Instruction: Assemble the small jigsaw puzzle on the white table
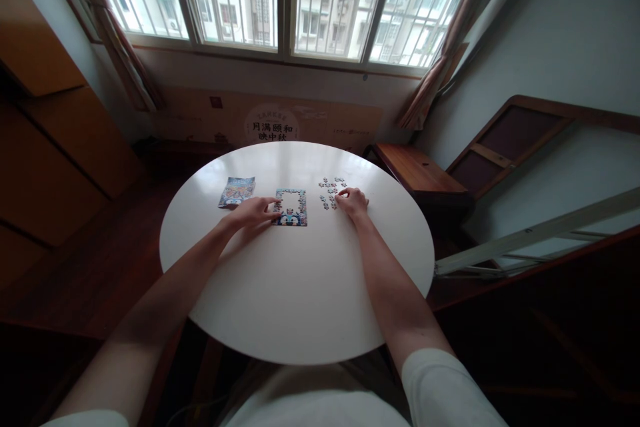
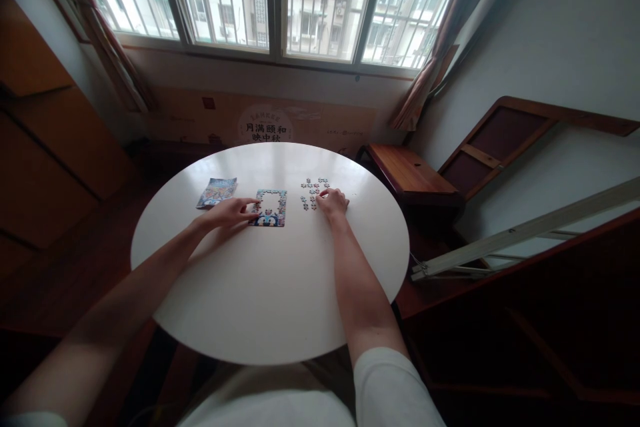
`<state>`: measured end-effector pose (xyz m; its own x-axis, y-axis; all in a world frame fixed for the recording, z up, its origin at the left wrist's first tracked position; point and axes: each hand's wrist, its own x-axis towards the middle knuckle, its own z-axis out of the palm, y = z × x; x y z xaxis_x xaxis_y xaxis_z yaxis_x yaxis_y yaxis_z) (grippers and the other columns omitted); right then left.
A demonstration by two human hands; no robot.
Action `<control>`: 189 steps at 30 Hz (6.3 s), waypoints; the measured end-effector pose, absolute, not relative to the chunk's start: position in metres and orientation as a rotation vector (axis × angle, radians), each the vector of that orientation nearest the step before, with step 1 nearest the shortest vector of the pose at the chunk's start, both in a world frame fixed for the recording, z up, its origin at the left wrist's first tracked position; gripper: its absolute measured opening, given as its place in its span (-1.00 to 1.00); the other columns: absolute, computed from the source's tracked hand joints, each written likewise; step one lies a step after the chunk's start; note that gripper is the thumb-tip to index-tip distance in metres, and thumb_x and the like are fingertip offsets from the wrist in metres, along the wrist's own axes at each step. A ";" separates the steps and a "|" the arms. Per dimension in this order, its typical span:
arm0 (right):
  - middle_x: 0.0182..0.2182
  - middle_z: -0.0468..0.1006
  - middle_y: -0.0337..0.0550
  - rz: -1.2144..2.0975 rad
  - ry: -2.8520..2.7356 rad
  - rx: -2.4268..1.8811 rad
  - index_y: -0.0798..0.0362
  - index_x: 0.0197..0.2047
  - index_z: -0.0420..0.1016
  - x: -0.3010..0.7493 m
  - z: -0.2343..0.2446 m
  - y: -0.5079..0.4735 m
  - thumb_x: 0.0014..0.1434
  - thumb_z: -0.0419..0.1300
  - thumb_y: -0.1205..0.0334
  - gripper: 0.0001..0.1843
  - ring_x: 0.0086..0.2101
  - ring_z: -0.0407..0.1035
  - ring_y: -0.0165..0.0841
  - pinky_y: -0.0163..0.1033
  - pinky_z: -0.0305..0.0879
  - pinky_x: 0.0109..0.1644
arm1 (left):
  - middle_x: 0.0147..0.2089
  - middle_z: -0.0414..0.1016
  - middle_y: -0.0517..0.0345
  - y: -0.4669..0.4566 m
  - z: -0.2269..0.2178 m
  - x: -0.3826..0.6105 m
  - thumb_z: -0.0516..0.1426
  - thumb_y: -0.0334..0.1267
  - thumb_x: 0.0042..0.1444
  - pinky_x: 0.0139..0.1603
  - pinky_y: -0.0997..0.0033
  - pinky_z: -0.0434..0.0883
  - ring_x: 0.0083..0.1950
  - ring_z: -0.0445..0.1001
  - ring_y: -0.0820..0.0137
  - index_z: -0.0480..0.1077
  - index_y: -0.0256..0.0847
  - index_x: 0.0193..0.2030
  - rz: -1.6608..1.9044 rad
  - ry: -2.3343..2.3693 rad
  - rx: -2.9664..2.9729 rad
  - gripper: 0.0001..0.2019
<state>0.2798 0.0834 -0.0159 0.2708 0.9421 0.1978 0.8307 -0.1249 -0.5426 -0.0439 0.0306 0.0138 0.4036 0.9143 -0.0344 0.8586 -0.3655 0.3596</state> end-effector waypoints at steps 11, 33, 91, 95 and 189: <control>-0.21 0.57 -0.10 0.254 -1.570 -1.984 -0.04 -0.31 0.63 0.280 -0.016 0.084 0.03 0.30 -0.01 -0.75 -0.06 0.39 -0.19 -0.03 0.18 0.13 | -0.42 0.50 0.15 0.031 0.013 -0.044 0.07 0.14 0.15 -0.40 0.45 0.11 -0.41 0.38 0.36 0.36 -0.20 0.29 0.254 1.540 2.347 -0.35; -0.17 0.56 -0.06 0.227 -1.536 -1.985 0.00 -0.34 0.61 0.277 -0.015 0.081 0.05 0.30 0.04 -0.78 -0.07 0.41 -0.19 -0.04 0.18 0.13 | -0.42 0.50 0.15 0.030 0.015 -0.043 0.08 0.13 0.16 -0.39 0.44 0.13 -0.40 0.39 0.35 0.36 -0.22 0.28 0.255 1.548 2.343 -0.35; -0.56 0.52 -0.20 1.038 -1.605 -0.991 0.05 -0.44 0.40 0.202 -0.015 0.071 -0.20 0.43 -0.21 -0.48 -0.57 0.36 -0.40 -0.26 0.33 -0.48 | -0.44 0.47 0.17 0.031 0.014 -0.043 0.08 0.13 0.15 -0.43 0.46 0.11 -0.43 0.38 0.37 0.38 -0.22 0.27 0.261 1.545 2.331 -0.36; -0.50 0.55 -0.17 1.043 -1.577 -1.015 0.07 -0.35 0.50 0.203 -0.022 0.074 -0.14 0.39 -0.15 -0.53 -0.59 0.34 -0.43 -0.29 0.29 -0.53 | -0.43 0.47 0.17 0.031 0.014 -0.043 0.08 0.13 0.15 -0.43 0.47 0.11 -0.42 0.38 0.37 0.38 -0.21 0.27 0.263 1.542 2.334 -0.36; -0.31 0.67 -0.13 0.610 -1.933 -1.306 0.07 -0.27 0.64 0.191 -0.016 0.061 0.15 0.22 0.34 -0.86 -0.27 0.54 -0.34 -0.28 0.41 -0.10 | -0.40 0.50 0.15 0.033 0.011 -0.043 0.09 0.14 0.14 -0.40 0.46 0.15 -0.41 0.41 0.36 0.40 -0.21 0.25 0.289 1.542 2.355 -0.37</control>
<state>0.1913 0.0612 -0.0163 -0.2334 0.9263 0.2959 0.5887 0.3768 -0.7152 -0.0435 0.0333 0.0109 0.3999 0.9166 -0.0012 0.8538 -0.3720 0.3642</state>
